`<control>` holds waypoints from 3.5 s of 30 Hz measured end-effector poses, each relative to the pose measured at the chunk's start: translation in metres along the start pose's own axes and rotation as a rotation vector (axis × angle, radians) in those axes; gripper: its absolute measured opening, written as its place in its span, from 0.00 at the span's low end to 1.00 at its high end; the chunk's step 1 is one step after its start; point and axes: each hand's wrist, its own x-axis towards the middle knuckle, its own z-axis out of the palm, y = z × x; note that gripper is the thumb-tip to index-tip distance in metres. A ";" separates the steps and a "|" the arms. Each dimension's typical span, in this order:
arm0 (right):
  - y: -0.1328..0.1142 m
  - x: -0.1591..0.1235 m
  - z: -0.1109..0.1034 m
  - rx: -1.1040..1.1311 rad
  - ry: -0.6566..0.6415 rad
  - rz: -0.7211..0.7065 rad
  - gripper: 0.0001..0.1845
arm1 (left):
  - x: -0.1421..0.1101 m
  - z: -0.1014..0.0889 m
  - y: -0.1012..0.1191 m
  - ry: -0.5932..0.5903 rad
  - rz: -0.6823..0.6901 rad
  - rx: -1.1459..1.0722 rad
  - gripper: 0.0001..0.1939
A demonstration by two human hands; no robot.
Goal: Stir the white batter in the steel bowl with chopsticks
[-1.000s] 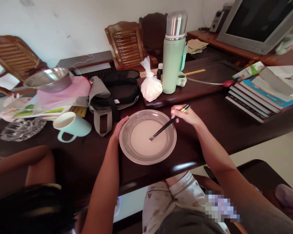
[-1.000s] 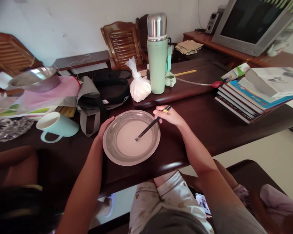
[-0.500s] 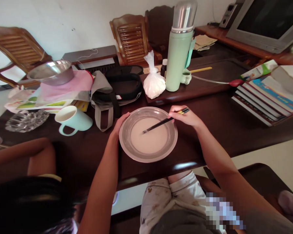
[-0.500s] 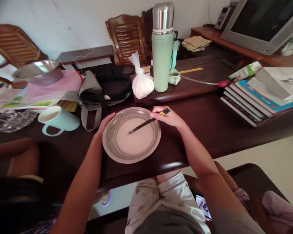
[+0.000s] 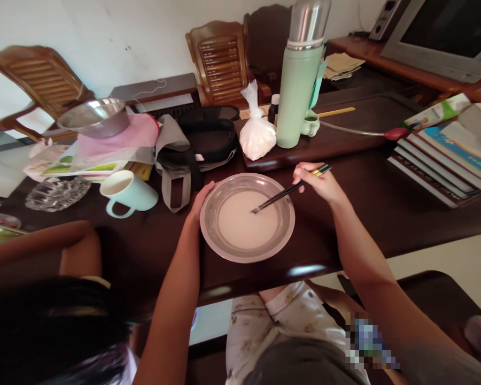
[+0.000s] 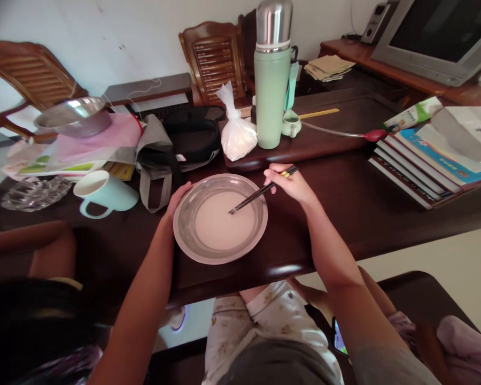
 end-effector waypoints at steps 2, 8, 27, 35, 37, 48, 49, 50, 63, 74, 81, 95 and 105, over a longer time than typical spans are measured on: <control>-0.001 0.000 0.000 0.031 -0.043 0.014 0.21 | 0.000 -0.001 -0.001 -0.029 0.001 -0.012 0.17; -0.003 0.001 0.012 -0.023 -0.186 0.029 0.16 | 0.001 -0.004 0.000 0.027 -0.041 0.001 0.17; -0.001 -0.003 0.005 0.008 -0.069 0.018 0.21 | -0.002 0.001 0.001 0.122 -0.048 0.041 0.14; 0.004 -0.002 0.005 0.009 -0.003 -0.025 0.19 | -0.004 0.004 0.001 0.139 -0.047 0.058 0.15; 0.005 -0.003 0.003 0.056 0.013 -0.026 0.20 | -0.004 0.004 0.002 0.134 -0.049 0.072 0.14; 0.003 -0.002 0.000 0.022 0.056 -0.036 0.19 | -0.006 0.006 0.002 0.098 -0.040 0.086 0.15; 0.002 -0.003 0.001 0.036 0.034 -0.029 0.20 | -0.006 0.005 0.002 0.087 -0.037 0.085 0.15; 0.001 -0.004 0.003 0.040 -0.016 -0.016 0.19 | -0.005 0.004 0.001 0.072 -0.031 0.083 0.15; -0.001 -0.004 0.002 0.029 -0.072 -0.011 0.20 | -0.001 -0.007 -0.004 0.032 0.009 0.073 0.15; 0.000 -0.003 0.000 0.017 -0.003 -0.031 0.20 | -0.001 -0.006 -0.003 0.050 -0.011 0.129 0.15; -0.001 -0.001 0.009 -0.084 -0.072 -0.026 0.16 | -0.001 -0.004 -0.003 0.040 0.006 0.141 0.14; 0.002 -0.003 0.004 -0.029 -0.007 -0.028 0.19 | -0.002 -0.003 -0.002 0.060 -0.026 0.113 0.14; -0.005 -0.005 0.008 -0.097 -0.036 -0.060 0.15 | -0.018 -0.001 0.009 0.073 0.346 0.172 0.18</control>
